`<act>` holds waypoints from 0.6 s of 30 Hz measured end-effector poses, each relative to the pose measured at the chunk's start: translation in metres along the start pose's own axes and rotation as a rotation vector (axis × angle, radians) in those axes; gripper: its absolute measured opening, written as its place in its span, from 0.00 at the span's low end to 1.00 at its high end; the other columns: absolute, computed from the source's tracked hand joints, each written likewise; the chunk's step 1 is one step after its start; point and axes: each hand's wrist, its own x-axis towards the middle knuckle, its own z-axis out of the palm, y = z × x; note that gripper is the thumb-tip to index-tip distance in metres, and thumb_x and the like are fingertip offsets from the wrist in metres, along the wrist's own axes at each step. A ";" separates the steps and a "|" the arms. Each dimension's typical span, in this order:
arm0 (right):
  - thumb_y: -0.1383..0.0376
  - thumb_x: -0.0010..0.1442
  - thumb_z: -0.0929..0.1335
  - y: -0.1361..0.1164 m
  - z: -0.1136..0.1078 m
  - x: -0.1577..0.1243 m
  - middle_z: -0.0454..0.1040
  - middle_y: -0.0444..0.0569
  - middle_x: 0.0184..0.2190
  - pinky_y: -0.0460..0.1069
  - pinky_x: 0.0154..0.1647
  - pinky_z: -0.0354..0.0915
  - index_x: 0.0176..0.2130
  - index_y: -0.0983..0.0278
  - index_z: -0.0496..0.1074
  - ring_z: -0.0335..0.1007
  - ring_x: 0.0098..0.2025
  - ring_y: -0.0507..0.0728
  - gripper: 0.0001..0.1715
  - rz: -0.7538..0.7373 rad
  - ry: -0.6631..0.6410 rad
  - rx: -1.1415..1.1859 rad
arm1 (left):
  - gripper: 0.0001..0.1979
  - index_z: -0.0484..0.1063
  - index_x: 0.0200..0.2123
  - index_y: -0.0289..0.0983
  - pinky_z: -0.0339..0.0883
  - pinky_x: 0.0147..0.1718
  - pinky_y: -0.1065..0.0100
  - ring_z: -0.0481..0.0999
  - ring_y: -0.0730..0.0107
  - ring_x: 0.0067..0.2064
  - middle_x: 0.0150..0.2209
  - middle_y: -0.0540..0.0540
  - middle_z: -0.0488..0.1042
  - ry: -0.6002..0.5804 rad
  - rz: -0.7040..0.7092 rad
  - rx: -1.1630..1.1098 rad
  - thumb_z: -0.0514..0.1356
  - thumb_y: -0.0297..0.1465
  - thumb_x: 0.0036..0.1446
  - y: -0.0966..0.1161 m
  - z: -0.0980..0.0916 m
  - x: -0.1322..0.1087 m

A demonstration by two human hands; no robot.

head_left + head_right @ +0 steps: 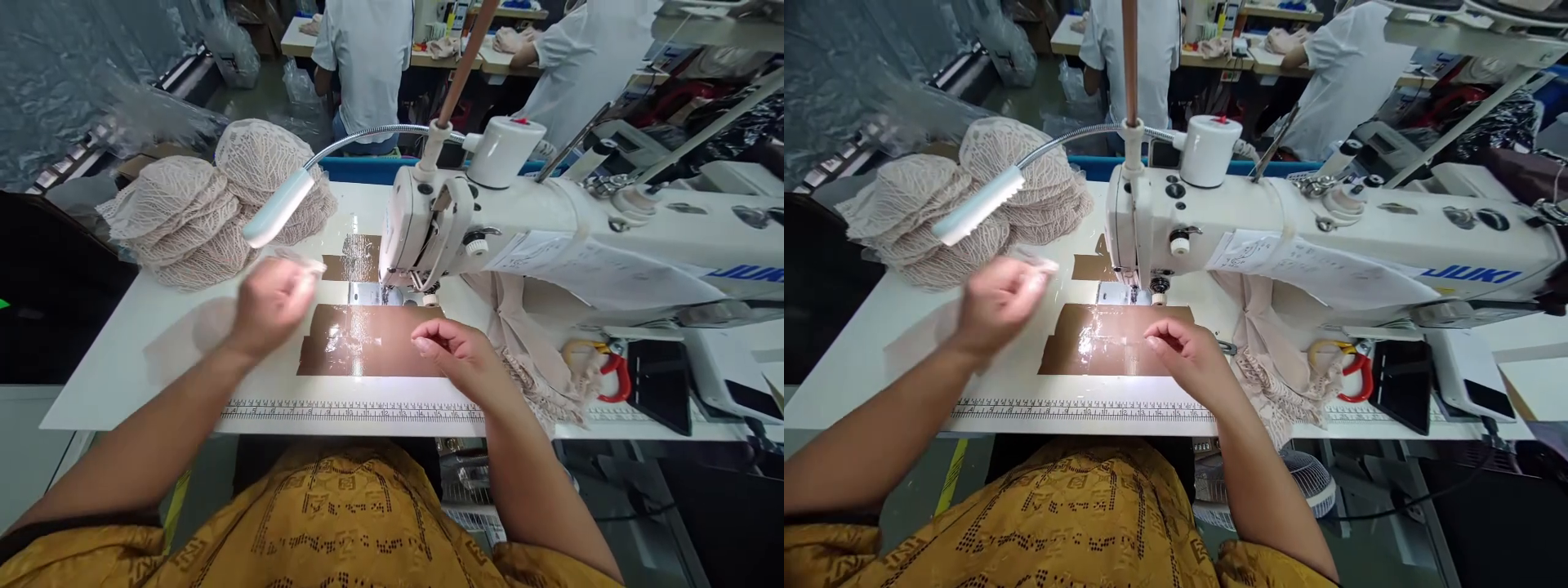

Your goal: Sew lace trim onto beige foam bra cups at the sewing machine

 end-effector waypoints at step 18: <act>0.73 0.65 0.58 0.023 0.051 0.038 0.73 0.52 0.37 0.49 0.32 0.52 0.45 0.63 0.76 0.63 0.37 0.56 0.19 -0.176 -0.104 -1.017 | 0.15 0.77 0.43 0.34 0.73 0.45 0.62 0.76 0.63 0.46 0.48 0.41 0.77 -0.623 0.359 0.002 0.50 0.31 0.68 0.007 0.060 -0.009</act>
